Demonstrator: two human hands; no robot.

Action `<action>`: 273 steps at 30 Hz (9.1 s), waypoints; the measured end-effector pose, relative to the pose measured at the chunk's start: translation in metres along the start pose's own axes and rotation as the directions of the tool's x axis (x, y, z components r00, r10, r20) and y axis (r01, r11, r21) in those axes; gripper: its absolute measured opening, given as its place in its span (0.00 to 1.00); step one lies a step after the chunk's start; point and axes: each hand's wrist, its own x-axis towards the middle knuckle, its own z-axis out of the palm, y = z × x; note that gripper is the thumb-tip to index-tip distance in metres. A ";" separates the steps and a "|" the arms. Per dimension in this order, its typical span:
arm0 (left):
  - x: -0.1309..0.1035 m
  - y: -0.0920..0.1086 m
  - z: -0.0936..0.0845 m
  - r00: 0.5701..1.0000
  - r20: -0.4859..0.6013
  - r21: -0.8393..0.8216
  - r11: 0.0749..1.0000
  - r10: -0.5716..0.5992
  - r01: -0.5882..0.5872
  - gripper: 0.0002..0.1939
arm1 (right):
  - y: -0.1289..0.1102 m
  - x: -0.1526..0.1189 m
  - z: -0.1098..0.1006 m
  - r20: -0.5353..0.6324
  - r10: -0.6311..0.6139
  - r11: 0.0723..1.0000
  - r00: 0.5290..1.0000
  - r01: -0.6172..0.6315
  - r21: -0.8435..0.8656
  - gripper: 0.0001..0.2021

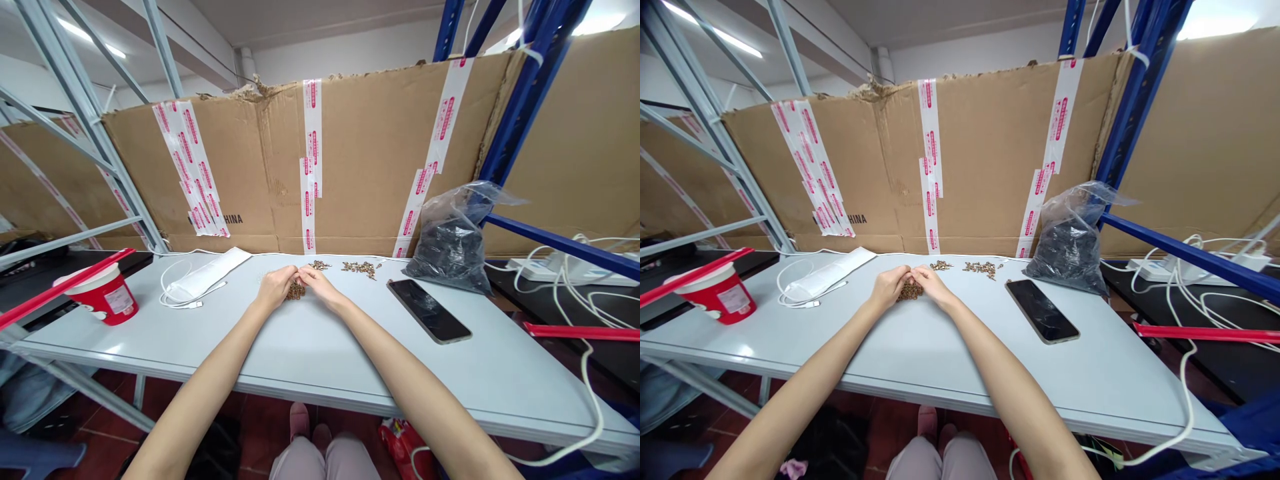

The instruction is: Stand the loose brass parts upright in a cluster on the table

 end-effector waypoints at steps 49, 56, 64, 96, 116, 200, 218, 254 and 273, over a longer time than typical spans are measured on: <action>-0.001 0.001 0.000 0.994 0.104 0.029 0.999 -0.016 0.014 0.15 | 0.016 0.004 -0.006 -0.046 -0.024 0.999 0.999 0.023 -0.022 0.22; -0.003 -0.003 0.003 0.996 0.082 0.128 0.992 -0.023 0.013 0.16 | 0.009 0.002 0.004 -0.069 0.040 0.999 0.997 -0.039 0.020 0.21; -0.001 0.002 0.002 0.999 0.029 0.134 0.990 -0.034 0.030 0.18 | -0.001 -0.001 0.010 -0.132 -0.011 1.000 0.991 0.012 0.006 0.19; -0.001 0.002 -0.002 0.990 -0.105 0.297 0.953 0.091 -0.056 0.20 | 0.010 0.003 0.016 -0.220 -0.007 0.999 0.976 0.000 -0.034 0.23; 0.001 0.005 0.001 0.998 -0.040 0.282 0.959 0.045 -0.032 0.18 | 0.033 0.009 0.010 -0.227 -0.004 0.993 0.974 -0.023 -0.113 0.24; 0.003 0.008 -0.004 0.974 0.168 0.038 0.989 -0.150 0.146 0.17 | 0.023 0.004 -0.006 -0.105 0.036 0.999 0.994 -0.039 -0.029 0.20; -0.002 -0.002 -0.004 0.993 0.103 0.029 0.998 -0.052 0.049 0.17 | 0.002 0.002 0.004 -0.039 0.144 0.963 0.989 -0.131 0.235 0.15; 0.001 0.002 -0.003 0.998 0.018 0.022 0.998 -0.059 0.059 0.21 | -0.008 -0.004 -0.008 0.172 0.335 0.798 0.926 -0.376 0.471 0.15; 0.001 0.000 -0.002 0.987 0.160 0.271 0.962 -0.029 -0.016 0.14 | -0.011 0.000 -0.012 0.102 0.313 0.913 0.944 -0.328 0.242 0.17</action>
